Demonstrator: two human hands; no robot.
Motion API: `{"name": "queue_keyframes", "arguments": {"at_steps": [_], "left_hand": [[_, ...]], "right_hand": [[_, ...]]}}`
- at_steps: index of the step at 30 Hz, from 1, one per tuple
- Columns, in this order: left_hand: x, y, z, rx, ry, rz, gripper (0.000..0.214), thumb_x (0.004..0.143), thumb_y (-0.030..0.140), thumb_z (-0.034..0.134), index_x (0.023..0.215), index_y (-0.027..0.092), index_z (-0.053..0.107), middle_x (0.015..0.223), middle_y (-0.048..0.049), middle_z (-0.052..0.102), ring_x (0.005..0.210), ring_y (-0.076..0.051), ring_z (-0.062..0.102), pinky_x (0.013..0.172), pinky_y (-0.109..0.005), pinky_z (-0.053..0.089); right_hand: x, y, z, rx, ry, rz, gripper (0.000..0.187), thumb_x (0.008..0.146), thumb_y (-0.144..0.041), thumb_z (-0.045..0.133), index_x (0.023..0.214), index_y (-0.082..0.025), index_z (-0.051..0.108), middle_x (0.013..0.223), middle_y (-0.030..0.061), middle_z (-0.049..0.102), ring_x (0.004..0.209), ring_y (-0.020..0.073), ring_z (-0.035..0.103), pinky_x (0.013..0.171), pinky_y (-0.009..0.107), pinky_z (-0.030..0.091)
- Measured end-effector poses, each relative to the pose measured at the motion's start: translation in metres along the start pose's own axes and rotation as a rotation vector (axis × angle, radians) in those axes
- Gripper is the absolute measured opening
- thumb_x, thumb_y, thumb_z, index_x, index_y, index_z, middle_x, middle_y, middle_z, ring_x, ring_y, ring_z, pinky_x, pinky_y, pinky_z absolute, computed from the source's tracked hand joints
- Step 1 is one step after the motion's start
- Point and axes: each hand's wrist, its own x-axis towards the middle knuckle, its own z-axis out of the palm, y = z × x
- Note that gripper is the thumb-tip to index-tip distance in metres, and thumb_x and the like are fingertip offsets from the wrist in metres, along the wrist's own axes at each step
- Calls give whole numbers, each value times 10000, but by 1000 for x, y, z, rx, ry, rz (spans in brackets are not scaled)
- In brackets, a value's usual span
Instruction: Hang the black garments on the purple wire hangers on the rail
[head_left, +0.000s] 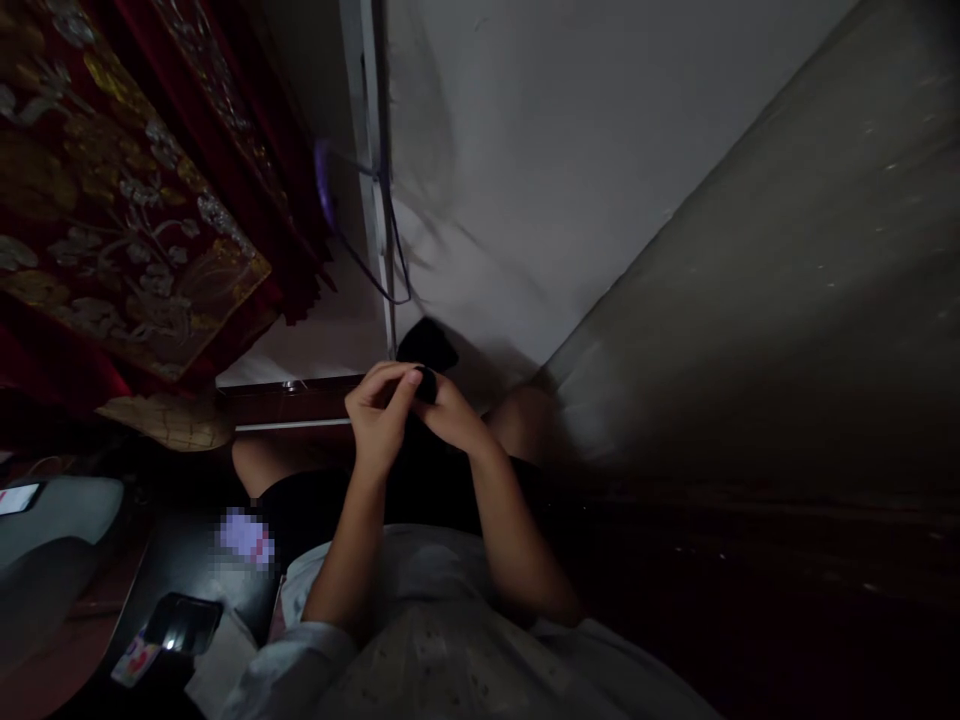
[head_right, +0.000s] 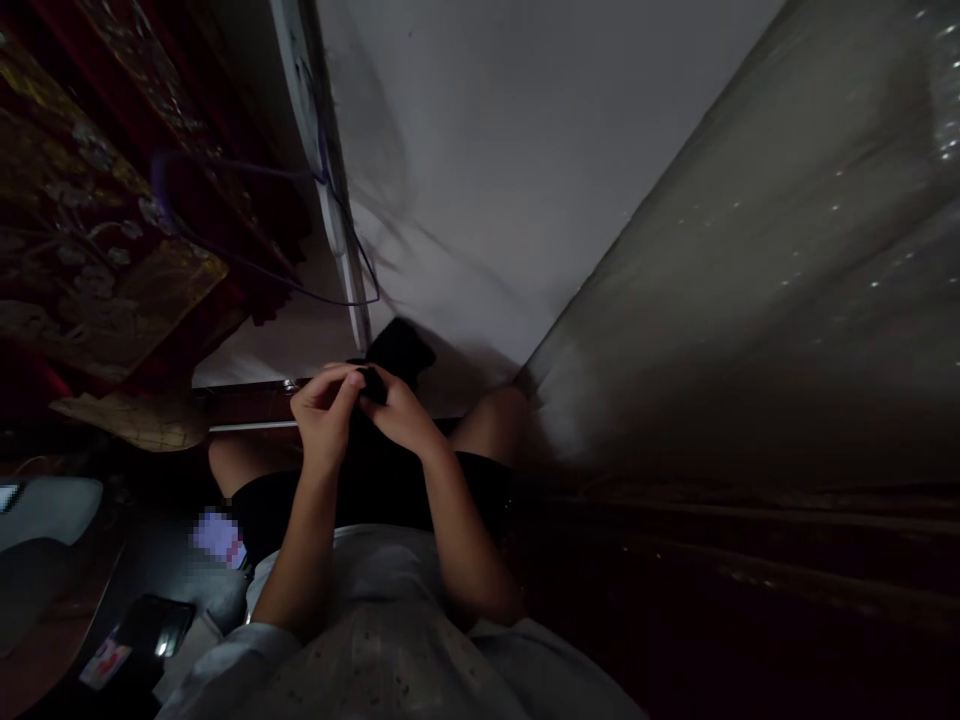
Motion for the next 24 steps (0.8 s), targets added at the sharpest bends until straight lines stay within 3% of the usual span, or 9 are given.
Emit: {"name": "queue_keyframes", "arguments": {"at_steps": [3, 5, 8, 12, 14, 17, 19, 22, 24], "left_hand": [[-1, 1, -11, 125, 6, 94, 161, 914, 355, 753, 920, 200, 795, 905, -56, 721, 898, -188, 672, 889, -295, 524], [0, -2, -24, 123, -25, 80, 254, 937, 393, 723, 1117, 218, 763, 1010, -71, 723, 984, -207, 673, 957, -309, 515], [1, -10, -47, 128, -291, -66, 525, 901, 449, 746, 1361, 213, 651, 1151, -108, 721, 1088, -270, 675, 998, -341, 517], [-1, -16, -77, 352, -616, -291, 274, 778, 395, 861, 942, 189, 783, 870, -77, 752, 822, -277, 704, 757, -291, 535], [-1, -10, -92, 525, -659, -320, 237, 791, 407, 848, 783, 192, 749, 739, -60, 718, 679, -240, 668, 660, -273, 486], [4, 13, -112, 847, -690, -267, 283, 877, 464, 757, 838, 186, 722, 796, -65, 729, 712, -237, 682, 675, -280, 469], [10, 34, -123, 1047, -703, -225, 316, 936, 496, 683, 986, 186, 711, 925, -84, 749, 834, -264, 712, 734, -302, 488], [18, 59, -135, 1301, -714, -211, 339, 998, 514, 581, 1068, 196, 674, 932, -94, 736, 860, -278, 716, 750, -326, 495], [21, 64, -142, 1425, -755, -222, 332, 1027, 495, 521, 1038, 194, 661, 884, -96, 720, 826, -279, 710, 732, -332, 490]], "right_hand": [[0, -4, -8, -68, 53, 29, 145, 894, -328, 584, 873, -193, 632, 851, 21, 647, 853, 186, 606, 819, 299, 480], [1, -16, -16, -77, 36, 20, 108, 854, -295, 591, 837, -195, 627, 797, 8, 613, 794, 174, 573, 745, 277, 450], [4, -46, -24, -28, -133, -35, 75, 756, -239, 617, 806, -193, 648, 775, 0, 614, 755, 163, 564, 714, 265, 444], [22, -84, -31, -38, -346, -128, 93, 729, -213, 589, 746, -188, 677, 731, 5, 645, 717, 166, 604, 680, 271, 472], [41, -87, -35, -88, -223, -245, 204, 725, -171, 539, 801, -195, 727, 816, 22, 713, 814, 191, 671, 790, 307, 522], [82, -63, -39, -146, 133, -405, 324, 701, -134, 553, 940, -219, 755, 1037, 38, 759, 1059, 225, 689, 1024, 373, 505], [109, -35, -37, -154, 206, -375, 336, 712, -146, 593, 1006, -225, 736, 1125, 41, 745, 1147, 232, 664, 1096, 392, 474], [131, 3, -32, -142, 174, -100, 82, 806, -229, 598, 832, -207, 673, 900, 37, 715, 955, 227, 676, 982, 401, 525], [132, 16, -34, -138, 202, 87, 156, 836, -281, 617, 702, -204, 593, 724, 12, 620, 759, 200, 617, 805, 366, 534]]}}
